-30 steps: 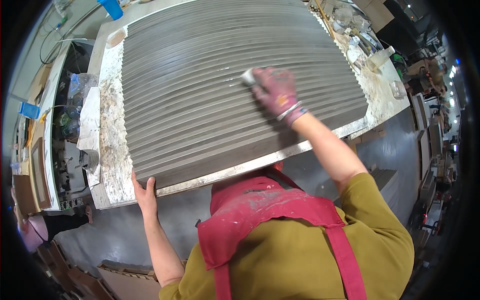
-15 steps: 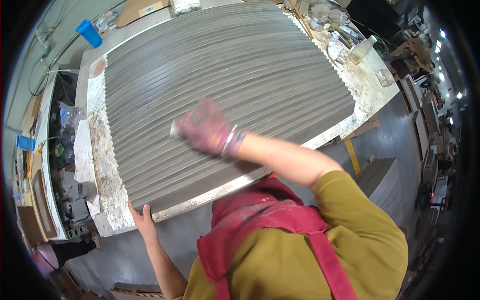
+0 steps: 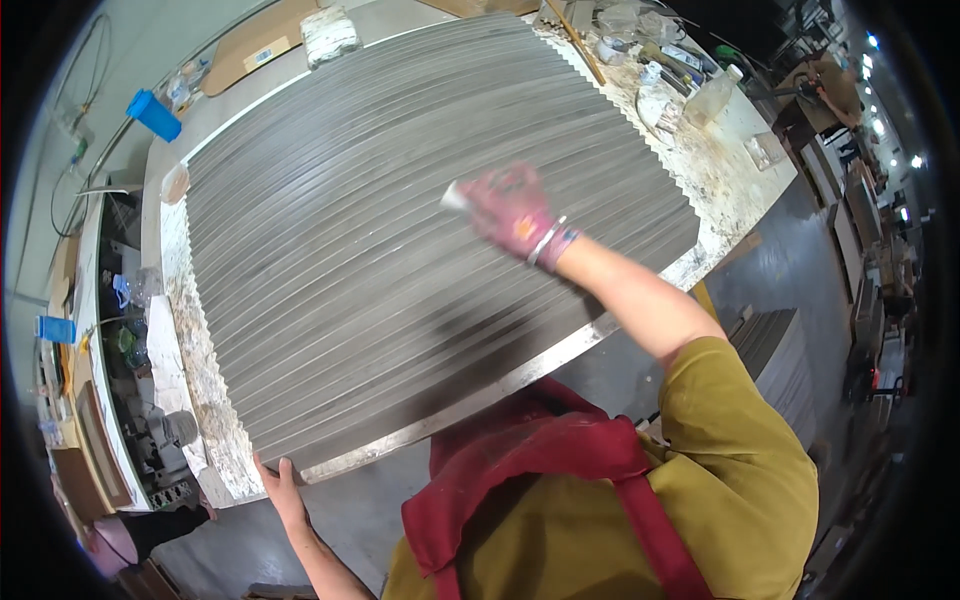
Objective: The person wipes a large fluted wood panel with a cloth and applies a material to the edges using a putty knife.
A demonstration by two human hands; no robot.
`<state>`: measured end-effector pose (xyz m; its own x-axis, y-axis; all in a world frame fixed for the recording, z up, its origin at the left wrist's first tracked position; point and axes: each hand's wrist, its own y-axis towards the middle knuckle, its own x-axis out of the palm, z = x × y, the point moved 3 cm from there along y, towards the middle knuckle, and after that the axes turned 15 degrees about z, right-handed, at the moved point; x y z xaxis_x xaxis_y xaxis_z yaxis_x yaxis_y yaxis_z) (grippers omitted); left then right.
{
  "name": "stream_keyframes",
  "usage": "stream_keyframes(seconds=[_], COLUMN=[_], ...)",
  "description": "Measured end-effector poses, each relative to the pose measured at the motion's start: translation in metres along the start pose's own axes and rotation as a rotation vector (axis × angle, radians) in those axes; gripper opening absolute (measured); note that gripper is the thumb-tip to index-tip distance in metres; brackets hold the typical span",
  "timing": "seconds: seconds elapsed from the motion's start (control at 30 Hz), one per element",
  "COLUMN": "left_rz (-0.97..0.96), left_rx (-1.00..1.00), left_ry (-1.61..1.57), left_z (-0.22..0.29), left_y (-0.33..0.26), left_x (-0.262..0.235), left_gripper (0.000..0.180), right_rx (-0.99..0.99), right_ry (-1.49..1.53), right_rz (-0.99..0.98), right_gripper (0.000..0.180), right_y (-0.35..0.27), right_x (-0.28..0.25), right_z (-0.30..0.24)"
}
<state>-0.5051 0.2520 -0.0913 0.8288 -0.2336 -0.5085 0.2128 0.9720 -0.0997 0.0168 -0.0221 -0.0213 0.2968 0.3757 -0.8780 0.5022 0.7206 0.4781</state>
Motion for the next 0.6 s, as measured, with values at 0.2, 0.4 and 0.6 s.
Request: stream_keyframes(seconds=[0.2,0.4,0.6], left_rz=[-0.046,-0.04,-0.007], left_rx=[-0.13,-0.051,-0.129], left_ry=[-0.048,-0.08,0.024], left_z=[0.002,0.015,0.055], left_y=[0.009,0.0,-0.011], left_x=[0.003,-0.006,0.012], left_gripper=[0.067,0.065,0.067], right_rx=[0.348,0.116,0.0], right_ry=[0.134,0.515,0.155], right_rz=[0.161,0.013,0.148], right_gripper=[0.033,0.027,0.026], right_y=[0.015,0.01,0.057], right_x=[-0.004,0.037,-0.009], right_z=[0.121,-0.022,0.009])
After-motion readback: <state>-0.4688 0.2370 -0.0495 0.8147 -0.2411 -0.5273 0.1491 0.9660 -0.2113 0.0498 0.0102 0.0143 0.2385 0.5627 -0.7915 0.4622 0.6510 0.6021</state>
